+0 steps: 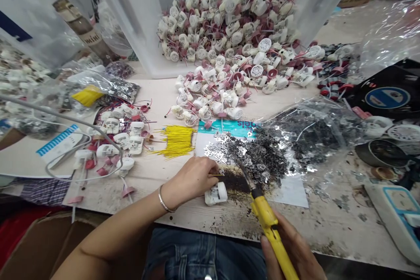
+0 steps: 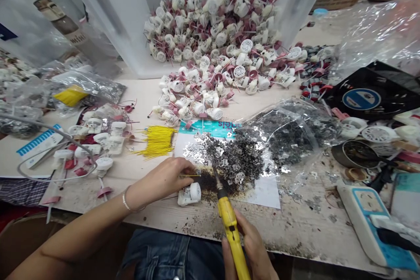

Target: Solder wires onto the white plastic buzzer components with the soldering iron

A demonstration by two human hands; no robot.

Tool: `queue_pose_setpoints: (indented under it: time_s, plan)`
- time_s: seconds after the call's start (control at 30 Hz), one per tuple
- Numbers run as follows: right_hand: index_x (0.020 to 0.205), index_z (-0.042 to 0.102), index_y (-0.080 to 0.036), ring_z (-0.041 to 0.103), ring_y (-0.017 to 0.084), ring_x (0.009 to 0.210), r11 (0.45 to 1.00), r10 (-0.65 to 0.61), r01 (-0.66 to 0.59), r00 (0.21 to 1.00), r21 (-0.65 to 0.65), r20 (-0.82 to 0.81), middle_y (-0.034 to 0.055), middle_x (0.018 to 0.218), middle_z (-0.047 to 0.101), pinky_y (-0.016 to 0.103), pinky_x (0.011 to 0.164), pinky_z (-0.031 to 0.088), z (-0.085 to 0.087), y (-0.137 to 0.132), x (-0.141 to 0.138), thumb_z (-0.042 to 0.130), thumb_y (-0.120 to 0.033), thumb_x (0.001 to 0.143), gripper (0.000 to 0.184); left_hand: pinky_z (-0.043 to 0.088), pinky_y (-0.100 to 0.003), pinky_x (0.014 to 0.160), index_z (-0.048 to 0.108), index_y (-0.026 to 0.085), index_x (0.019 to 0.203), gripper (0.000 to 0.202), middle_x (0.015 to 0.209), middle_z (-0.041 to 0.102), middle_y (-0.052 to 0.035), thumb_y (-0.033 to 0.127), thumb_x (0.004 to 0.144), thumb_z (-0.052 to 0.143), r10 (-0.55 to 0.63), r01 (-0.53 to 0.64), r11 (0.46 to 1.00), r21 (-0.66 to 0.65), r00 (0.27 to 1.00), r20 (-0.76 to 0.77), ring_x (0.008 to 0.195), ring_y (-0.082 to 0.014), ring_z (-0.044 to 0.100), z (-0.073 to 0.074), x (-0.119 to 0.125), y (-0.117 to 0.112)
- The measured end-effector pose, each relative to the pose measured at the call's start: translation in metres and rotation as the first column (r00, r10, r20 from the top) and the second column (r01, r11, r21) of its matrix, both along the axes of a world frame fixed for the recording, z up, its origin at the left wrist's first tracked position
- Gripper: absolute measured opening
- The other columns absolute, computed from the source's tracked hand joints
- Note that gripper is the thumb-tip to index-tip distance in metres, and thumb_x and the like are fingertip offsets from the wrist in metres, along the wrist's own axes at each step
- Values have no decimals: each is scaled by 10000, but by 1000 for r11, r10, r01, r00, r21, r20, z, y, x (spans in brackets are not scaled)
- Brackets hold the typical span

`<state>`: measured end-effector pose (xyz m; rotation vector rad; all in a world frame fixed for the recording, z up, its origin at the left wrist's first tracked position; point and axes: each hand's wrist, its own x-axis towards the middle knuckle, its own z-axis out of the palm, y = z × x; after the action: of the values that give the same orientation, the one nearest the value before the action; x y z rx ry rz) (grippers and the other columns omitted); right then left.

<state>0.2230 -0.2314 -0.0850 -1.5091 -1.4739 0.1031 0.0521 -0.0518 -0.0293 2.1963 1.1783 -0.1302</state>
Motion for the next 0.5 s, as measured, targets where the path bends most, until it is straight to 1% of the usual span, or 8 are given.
queue_pose_setpoints:
  time_s: [0.07, 0.13, 0.23, 0.3, 0.37, 0.43, 0.47, 0.5]
  plan:
    - [1054, 611, -215, 688, 204, 968, 999, 43, -43, 999, 17, 3, 62, 1227, 619, 252, 732, 605, -3, 9, -4, 651, -85, 759, 325, 394, -248, 604, 699, 145, 791, 125, 757, 708, -56, 138, 783, 574, 8, -8, 1000, -2, 1000, 0, 683, -171, 618, 5, -6, -4]
    - [878, 625, -184, 687, 187, 956, 995, 87, -84, 995, 52, -55, 66, 1282, 569, 245, 721, 605, -3, 23, -12, 597, -18, 765, 203, 400, -244, 594, 693, 143, 757, 155, 709, 695, -45, 132, 809, 547, 13, -13, 1000, -8, 999, 36, 633, -153, 603, 10, -9, -11]
    - [714, 561, -170, 673, 143, 946, 985, 85, -67, 990, 157, -110, 43, 1255, 549, 204, 699, 597, 2, 46, -27, 613, 24, 732, 201, 425, -230, 595, 702, 153, 750, 132, 690, 693, -26, 126, 794, 581, -11, 15, 1000, -21, 979, 202, 611, -131, 594, 13, -8, -25]
    - [705, 542, -175, 653, 139, 977, 984, 83, -61, 989, 170, -125, 36, 1229, 536, 208, 713, 593, 6, 57, -35, 636, 6, 726, 205, 466, -230, 637, 718, 157, 783, 101, 727, 712, -29, 140, 793, 619, 22, -5, 999, -44, 920, 391, 662, -133, 621, 11, -4, -34]
    - [693, 520, -181, 634, 147, 1010, 989, 99, -76, 980, 130, -175, 38, 1199, 529, 236, 743, 591, 9, 62, -39, 635, -20, 739, 203, 510, -236, 680, 728, 152, 811, 98, 774, 730, -45, 196, 817, 641, 140, -101, 990, -100, 802, 581, 717, -139, 652, 9, -3, -38]
    - [672, 498, -183, 614, 168, 1050, 990, 104, -82, 974, 112, -200, 49, 1179, 525, 271, 774, 589, 10, 63, -40, 648, -47, 739, 214, 540, -239, 674, 731, 151, 825, 143, 796, 740, -57, 261, 838, 641, 269, -234, 962, -144, 693, 669, 721, -143, 671, 7, -6, -38]
    - [680, 501, -181, 611, 179, 1059, 989, 109, -89, 978, 115, -179, 60, 1180, 520, 279, 776, 590, 10, 62, -40, 663, -65, 734, 207, 548, -239, 661, 730, 153, 842, 160, 796, 741, -58, 274, 852, 626, 295, -290, 949, -125, 672, 679, 706, -142, 674, 6, -11, -36]
    - [703, 520, -177, 612, 187, 1058, 988, 123, -109, 984, 112, -128, 70, 1189, 514, 279, 770, 592, 9, 62, -40, 673, -84, 734, 182, 549, -239, 651, 726, 156, 871, 171, 796, 738, -59, 273, 871, 601, 284, -329, 942, -64, 681, 676, 695, -139, 673, 7, -16, -34]
